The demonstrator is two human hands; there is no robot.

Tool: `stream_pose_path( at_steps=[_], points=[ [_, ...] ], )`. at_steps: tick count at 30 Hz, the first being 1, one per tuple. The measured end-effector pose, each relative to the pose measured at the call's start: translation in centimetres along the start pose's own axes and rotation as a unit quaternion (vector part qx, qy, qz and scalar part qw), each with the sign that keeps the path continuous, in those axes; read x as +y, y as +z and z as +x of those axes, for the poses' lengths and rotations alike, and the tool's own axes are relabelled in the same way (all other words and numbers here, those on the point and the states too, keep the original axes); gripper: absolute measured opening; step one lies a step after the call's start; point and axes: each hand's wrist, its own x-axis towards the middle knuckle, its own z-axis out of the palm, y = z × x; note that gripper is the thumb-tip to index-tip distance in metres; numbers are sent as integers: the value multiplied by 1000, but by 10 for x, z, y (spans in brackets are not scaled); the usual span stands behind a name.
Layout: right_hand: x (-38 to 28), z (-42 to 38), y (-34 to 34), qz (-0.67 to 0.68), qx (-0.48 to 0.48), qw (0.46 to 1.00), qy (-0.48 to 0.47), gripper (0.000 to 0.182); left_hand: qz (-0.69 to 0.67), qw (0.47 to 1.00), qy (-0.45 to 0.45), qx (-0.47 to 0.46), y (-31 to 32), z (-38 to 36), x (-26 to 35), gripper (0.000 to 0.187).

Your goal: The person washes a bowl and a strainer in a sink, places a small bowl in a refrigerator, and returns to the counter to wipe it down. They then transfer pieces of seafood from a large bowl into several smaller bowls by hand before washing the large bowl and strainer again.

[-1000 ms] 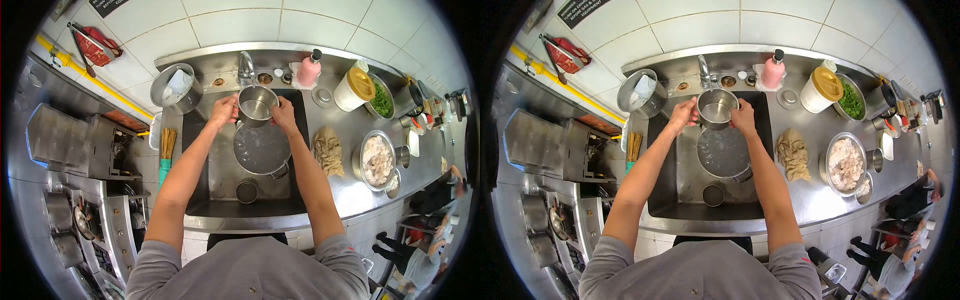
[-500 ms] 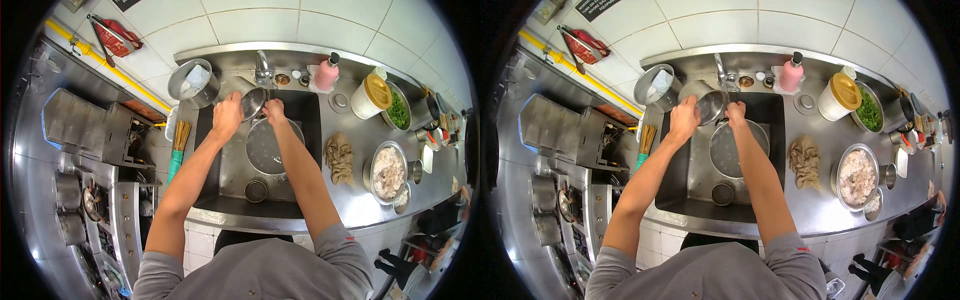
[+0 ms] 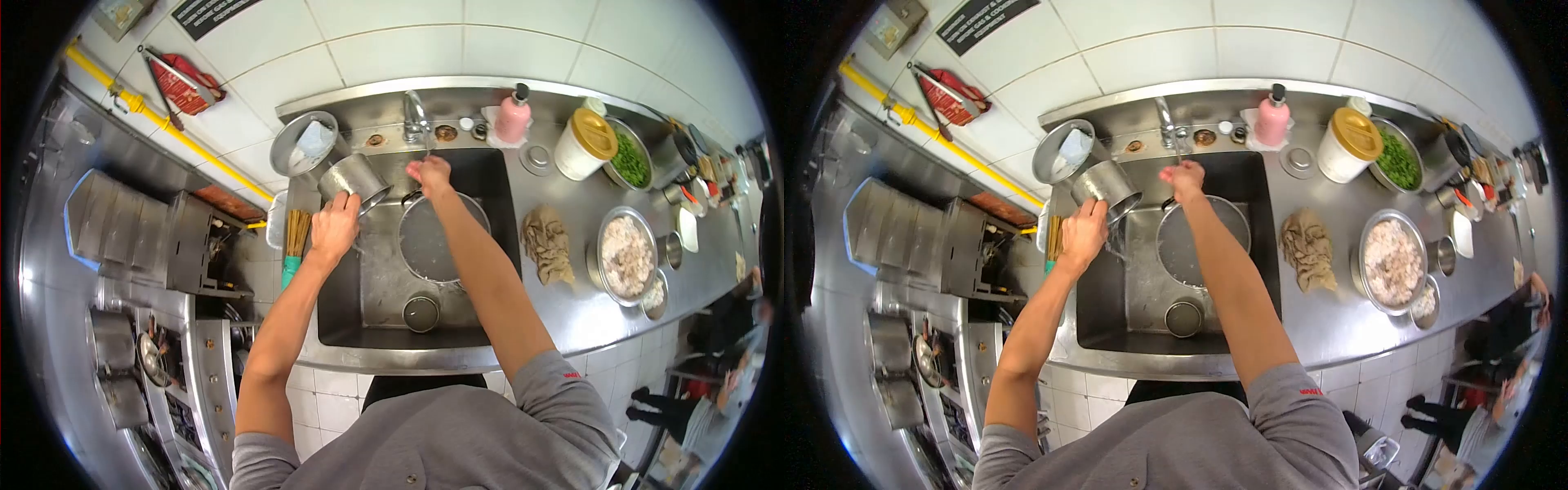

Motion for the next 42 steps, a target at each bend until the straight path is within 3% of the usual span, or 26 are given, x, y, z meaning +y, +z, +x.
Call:
stream_pose_path(
  at_steps=[1,2,3,5,7,9,11,14,17,20,23,24,27,29,30,33,34,37,39,42],
  points=[
    [13,-1,-15,11,-47,999,-7,15,-7,1000,15,6,1,-3,2,17],
    [20,-8,-31,-63,-60,995,-52,10,3,999,38,-4,2,-5,2,15],
    [25,-19,-47,-138,-69,984,-94,21,15,998,55,3,3,-7,2,14],
    [43,-43,-69,-298,9,929,-221,31,31,994,101,17,10,-7,6,10],
    [41,-93,-98,-438,-3,859,-265,32,59,988,139,14,13,-7,14,7],
    [34,-156,-115,-575,28,781,-241,34,36,980,194,39,27,-7,16,8],
    [16,-206,-135,-666,-25,731,-143,24,63,971,230,30,42,-8,13,9],
    [32,-227,-201,-589,-49,760,-270,21,-2,979,182,96,38,2,13,19],
    [18,-263,-248,-564,-14,783,-262,18,-30,983,109,145,53,-13,18,21],
    [18,-278,-292,-555,66,758,-337,9,-52,980,192,26,119,-56,18,20],
    [-8,-311,-300,-368,97,913,-149,7,-65,993,73,67,113,-63,29,22],
    [-22,-325,-296,-368,106,919,-93,15,-85,988,64,109,99,-65,35,24],
    [-25,-333,-298,-492,122,838,-201,10,-121,982,90,116,110,-84,42,25],
    [-26,-346,-295,-542,129,807,-193,9,-120,983,131,52,112,-91,55,22],
    [-34,-345,-295,-572,125,787,-196,9,-111,985,108,81,102,-85,64,22],
    [-30,-331,-325,-522,96,773,-348,9,-81,984,49,153,79,-83,78,24],
    [-27,-319,-343,-492,60,768,-406,8,-95,984,72,129,78,-86,82,24],
    [-38,-309,-388,-500,-16,789,-357,11,-46,992,113,-10,101,-98,90,26],
    [-50,-313,-413,-486,-21,808,-333,13,-32,999,33,9,79,-85,117,26],
    [-67,-315,-444,-460,-23,818,-345,12,-36,994,-10,99,66,-88,146,26]
  ],
)
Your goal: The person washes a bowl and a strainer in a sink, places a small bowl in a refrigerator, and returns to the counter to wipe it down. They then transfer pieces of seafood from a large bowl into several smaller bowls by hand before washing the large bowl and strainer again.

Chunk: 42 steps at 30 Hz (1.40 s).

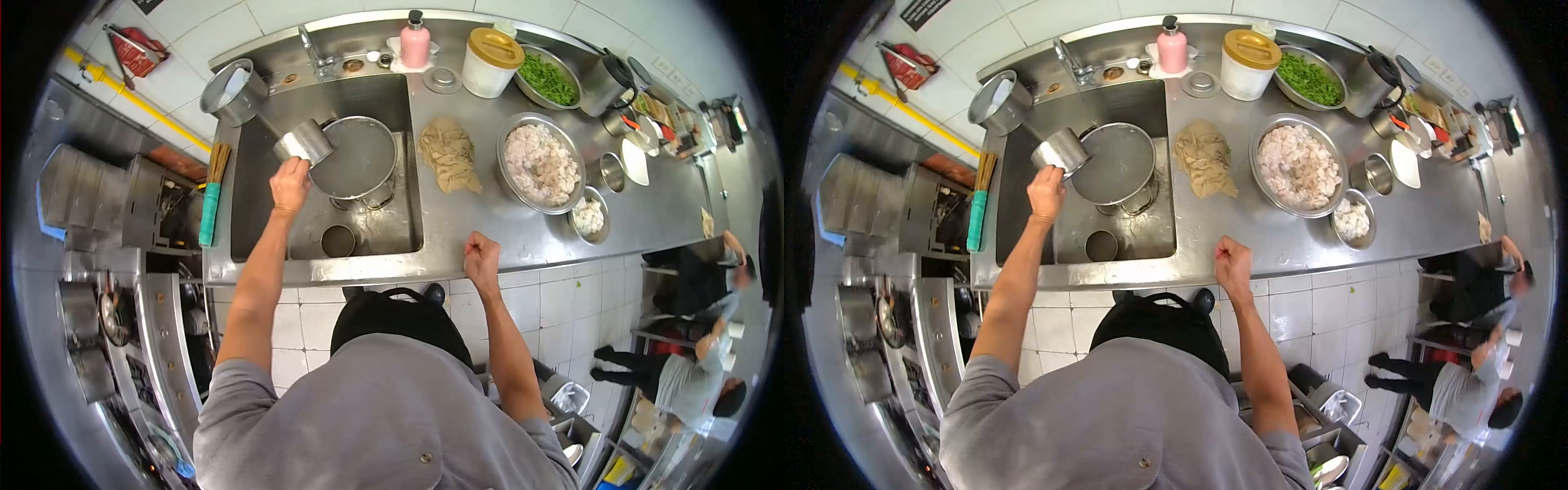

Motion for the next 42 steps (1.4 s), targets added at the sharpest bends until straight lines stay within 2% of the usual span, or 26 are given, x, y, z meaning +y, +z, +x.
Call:
stream_pose_path(
  at_steps=[3,6,8,10,13,14,15,17,19,21,22,23,25,27,28,30,31,34,37,38,41,42],
  points=[
    [9,-7,-22,-5,-11,1000,13,13,28,994,22,-103,11,-23,15,24],
    [1,-3,-35,-13,-11,999,42,13,50,996,-53,-52,-6,-21,29,22],
    [-20,2,-41,-56,0,998,36,15,43,997,-57,-17,-22,-21,33,21],
    [-19,13,-38,-69,-4,996,-55,21,39,999,-32,-4,-29,-24,26,20],
    [-17,24,-30,-98,-62,985,-128,35,-22,996,-84,27,-45,-16,29,17],
    [-17,25,-31,-114,-81,981,-133,39,-75,982,-144,93,-45,-5,34,16],
    [-28,25,-38,-97,-86,985,-113,39,-132,958,-205,149,-47,4,45,16],
    [-57,31,-56,-61,-99,990,-74,40,-273,899,-322,112,-62,24,74,24],
    [-54,50,-74,-101,-40,985,-132,48,-406,858,-306,72,-42,22,85,31],
    [-64,75,-104,-153,20,976,-156,52,-545,721,-427,-23,-46,21,125,32],
    [-83,85,-122,-157,41,977,-136,58,-577,682,-447,-47,-42,20,143,35],
    [-70,100,-136,-208,45,966,-144,65,-604,641,-468,-72,-37,14,161,39],
    [-68,118,-161,-319,16,946,-52,82,-626,612,-458,-152,-23,-4,188,37],
    [-44,138,-174,-346,-65,936,18,96,-681,568,-421,-190,-12,-20,212,35],
    [-33,145,-177,-357,-105,927,53,104,-697,530,-435,-212,-13,-23,220,34],
    [-22,158,-179,-358,-128,923,59,115,-725,472,-436,-247,-12,-26,230,34],
    [-15,164,-178,-358,-139,921,60,121,-724,474,-435,-250,-12,-27,233,33],
    [16,180,-160,-396,-134,908,18,108,-725,472,-435,-250,-9,-27,245,32],
    [15,199,-145,-422,-109,898,63,92,-711,477,-460,-236,-6,-19,264,35],
    [25,206,-141,-431,-80,898,35,82,-711,472,-466,-237,-4,-16,271,35],
    [26,231,-141,-396,-105,909,77,81,-725,451,-466,-230,3,-9,290,35],
    [27,236,-138,-417,-84,902,77,77,-722,447,-477,-225,5,-9,297,34]
  ],
)
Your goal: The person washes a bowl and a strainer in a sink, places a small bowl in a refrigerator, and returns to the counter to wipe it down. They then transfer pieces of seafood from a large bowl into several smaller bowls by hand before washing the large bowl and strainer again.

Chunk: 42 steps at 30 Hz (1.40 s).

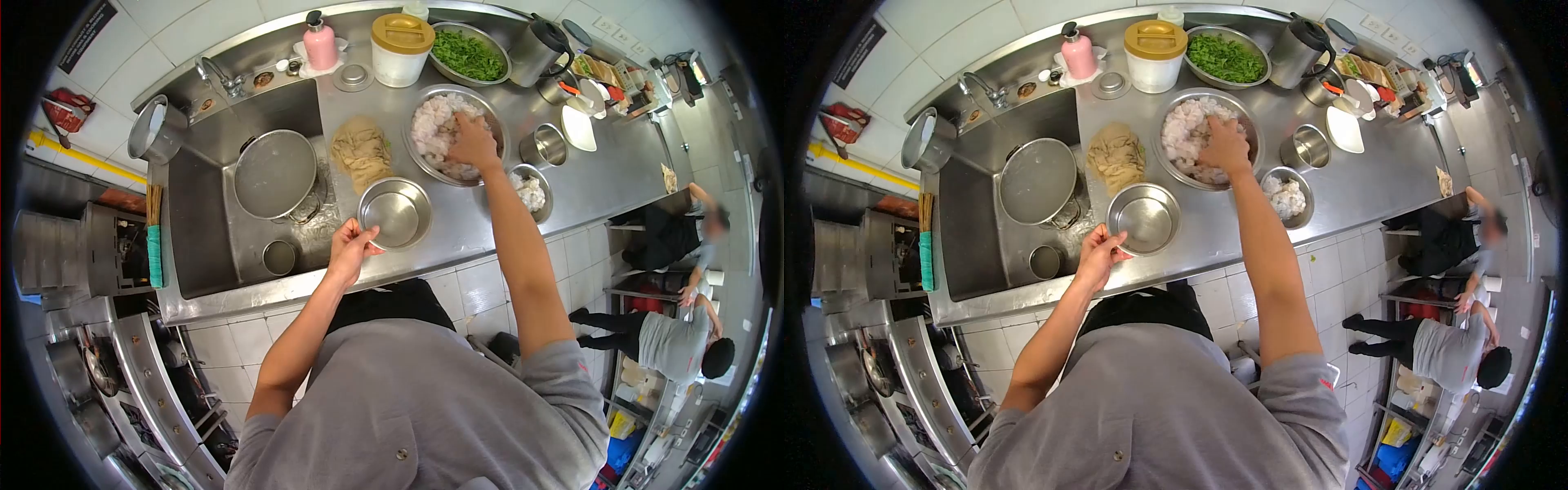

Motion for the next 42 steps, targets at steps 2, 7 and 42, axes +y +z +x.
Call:
stream_pose_path(
  at_steps=[2,7,42],
  points=[
    [-2,8,-1,24,-3,999,21,76,-12,1000,-3,20,14,5,-4,34],
    [15,25,14,65,-31,997,-21,64,-24,999,-1,44,35,12,-8,33],
    [-34,33,-61,64,-58,971,-222,76,-13,999,14,28,25,19,-11,32]
  ],
)
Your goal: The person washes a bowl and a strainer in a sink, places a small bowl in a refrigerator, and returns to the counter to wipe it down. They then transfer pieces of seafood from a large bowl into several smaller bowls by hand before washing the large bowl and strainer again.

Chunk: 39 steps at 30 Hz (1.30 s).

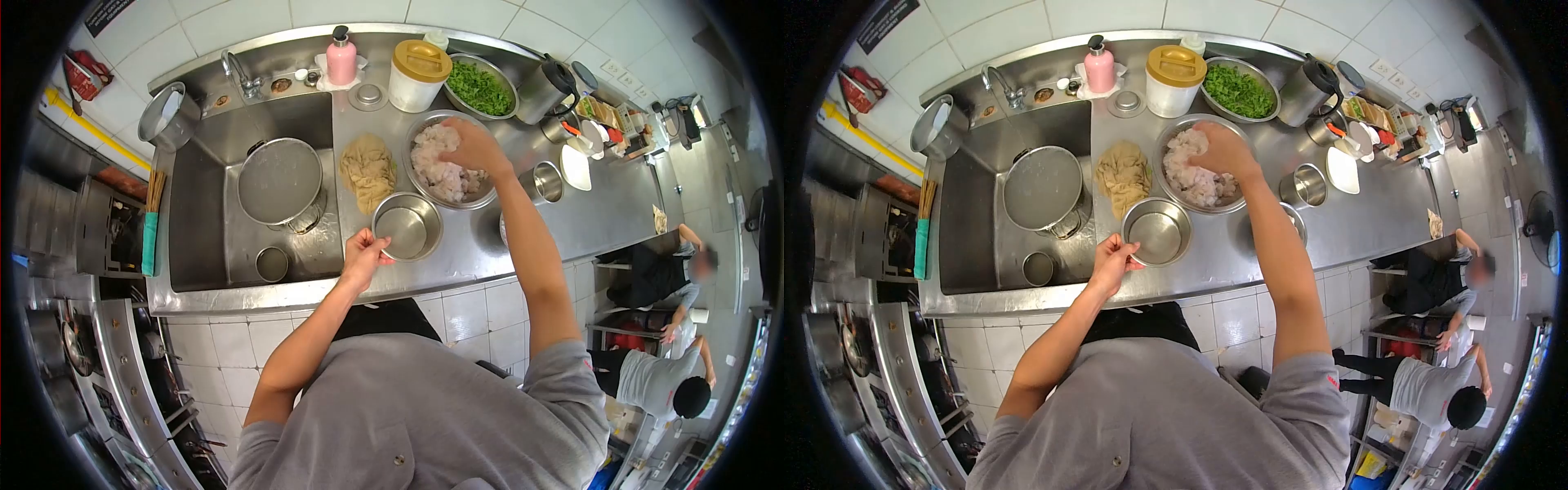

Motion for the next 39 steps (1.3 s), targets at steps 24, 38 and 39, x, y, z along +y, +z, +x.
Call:
stream_pose_path(
  at_steps=[24,38,39],
  points=[
    [-7,-9,0,160,-118,980,15,101,41,999,23,27,-4,11,8,25],
    [56,16,77,250,148,930,224,58,35,998,14,40,1,0,16,27],
    [63,20,71,353,131,894,244,55,32,999,13,39,0,1,14,27]
  ],
)
